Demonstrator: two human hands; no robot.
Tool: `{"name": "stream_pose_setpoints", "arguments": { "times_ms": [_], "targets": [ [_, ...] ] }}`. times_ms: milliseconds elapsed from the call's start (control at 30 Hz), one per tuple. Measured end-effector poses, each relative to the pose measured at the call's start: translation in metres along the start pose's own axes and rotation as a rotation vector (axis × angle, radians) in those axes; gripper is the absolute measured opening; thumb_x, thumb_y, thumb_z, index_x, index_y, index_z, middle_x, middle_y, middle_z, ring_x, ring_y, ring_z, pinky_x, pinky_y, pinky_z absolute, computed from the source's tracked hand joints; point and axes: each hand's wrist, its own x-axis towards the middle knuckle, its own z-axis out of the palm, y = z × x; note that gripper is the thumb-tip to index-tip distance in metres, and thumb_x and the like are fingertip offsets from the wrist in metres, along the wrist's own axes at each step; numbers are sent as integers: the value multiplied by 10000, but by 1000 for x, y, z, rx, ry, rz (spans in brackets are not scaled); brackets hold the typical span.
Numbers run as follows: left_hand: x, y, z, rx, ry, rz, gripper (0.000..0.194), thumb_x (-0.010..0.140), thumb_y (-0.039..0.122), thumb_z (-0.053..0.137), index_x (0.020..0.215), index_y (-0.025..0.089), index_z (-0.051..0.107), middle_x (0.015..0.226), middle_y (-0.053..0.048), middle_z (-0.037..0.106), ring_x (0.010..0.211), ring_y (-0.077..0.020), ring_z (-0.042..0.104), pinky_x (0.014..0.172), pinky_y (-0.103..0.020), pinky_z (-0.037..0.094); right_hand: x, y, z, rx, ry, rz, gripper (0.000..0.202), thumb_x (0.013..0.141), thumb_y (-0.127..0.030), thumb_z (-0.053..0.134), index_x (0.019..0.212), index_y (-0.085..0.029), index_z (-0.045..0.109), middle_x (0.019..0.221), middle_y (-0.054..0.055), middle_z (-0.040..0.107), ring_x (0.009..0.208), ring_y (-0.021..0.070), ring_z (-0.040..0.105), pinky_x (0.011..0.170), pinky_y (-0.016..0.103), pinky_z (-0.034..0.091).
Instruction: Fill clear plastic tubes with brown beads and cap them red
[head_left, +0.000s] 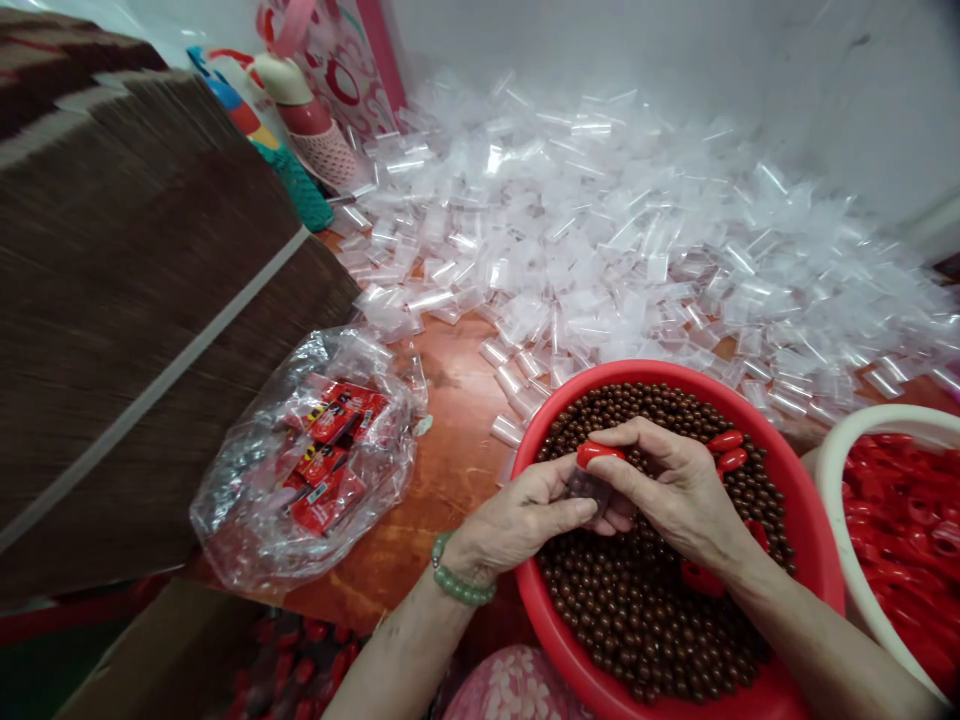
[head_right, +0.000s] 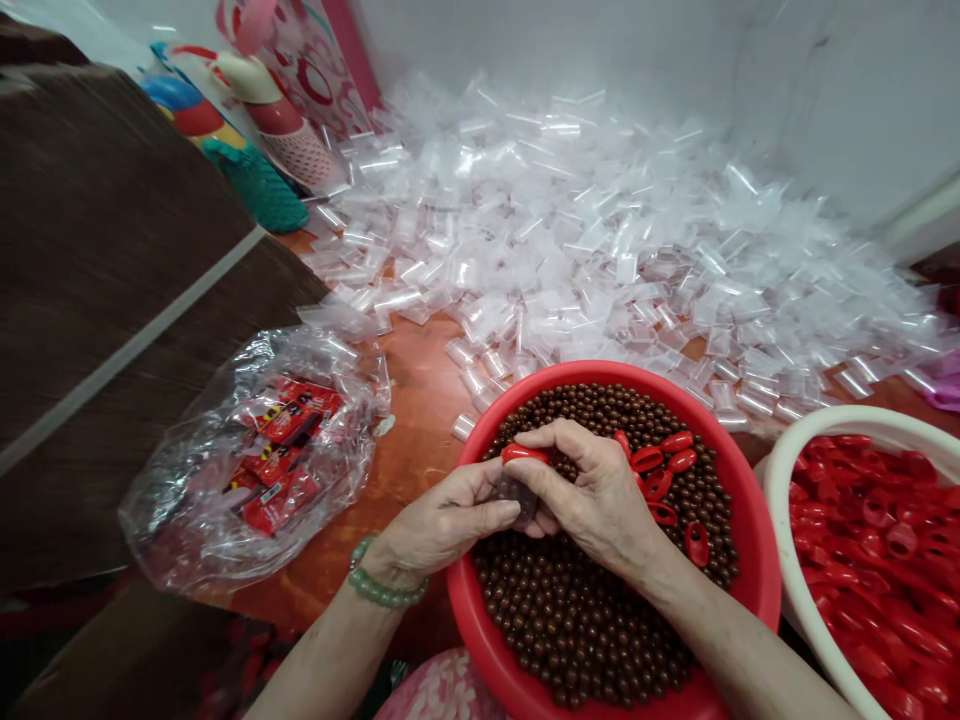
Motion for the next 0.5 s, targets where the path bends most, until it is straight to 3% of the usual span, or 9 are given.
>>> {"name": "stream_pose_setpoints", "arguments": {
  "times_ms": [167,267,367,433,500],
  "targets": [
    [0,-1,8,191,172,79,330,867,414,671,1043,136,646,859,-55,660,771,-144,617,762,-258,502,-1,10,0,-140,49,-111,147,915,-317,620,954,-198,697,749,1,668,626,129,632,576,243,528],
    [-2,-2,10,281,256,113,303,898,420,623,1009,138,626,828,-33,625,748,-140,581,735,-258,488,-1,12,-4,-317,-28,-282,162,946,-297,579,1068,-215,648,885,45,693,779,175,663,713,314,558],
    [-2,-3,9,208,231,109,305,907,425,610,1016,140,627,877,-47,647,761,-142,589,732,-255,488,-2,12,-6,-479,-163,-428,531,852,-464,694,1268,-198,498,1095,125,661,995,265,643,856,426,548],
    [-1,-2,10,110,195,99,307,904,413,621,1048,141,626,898,-53,665,760,-140,610,740,-255,498,-4,14,-3,-603,-177,-479,770,772,-537,747,1345,-153,402,1160,177,624,1060,315,610,887,480,533],
    [1,-2,11,47,171,104,315,902,402,629,1086,146,624,904,-52,680,742,-139,629,749,-262,509,-6,18,2,-723,-121,-520,762,811,-478,716,1371,-112,352,1159,205,609,1044,326,604,858,489,535]
  ]
}}
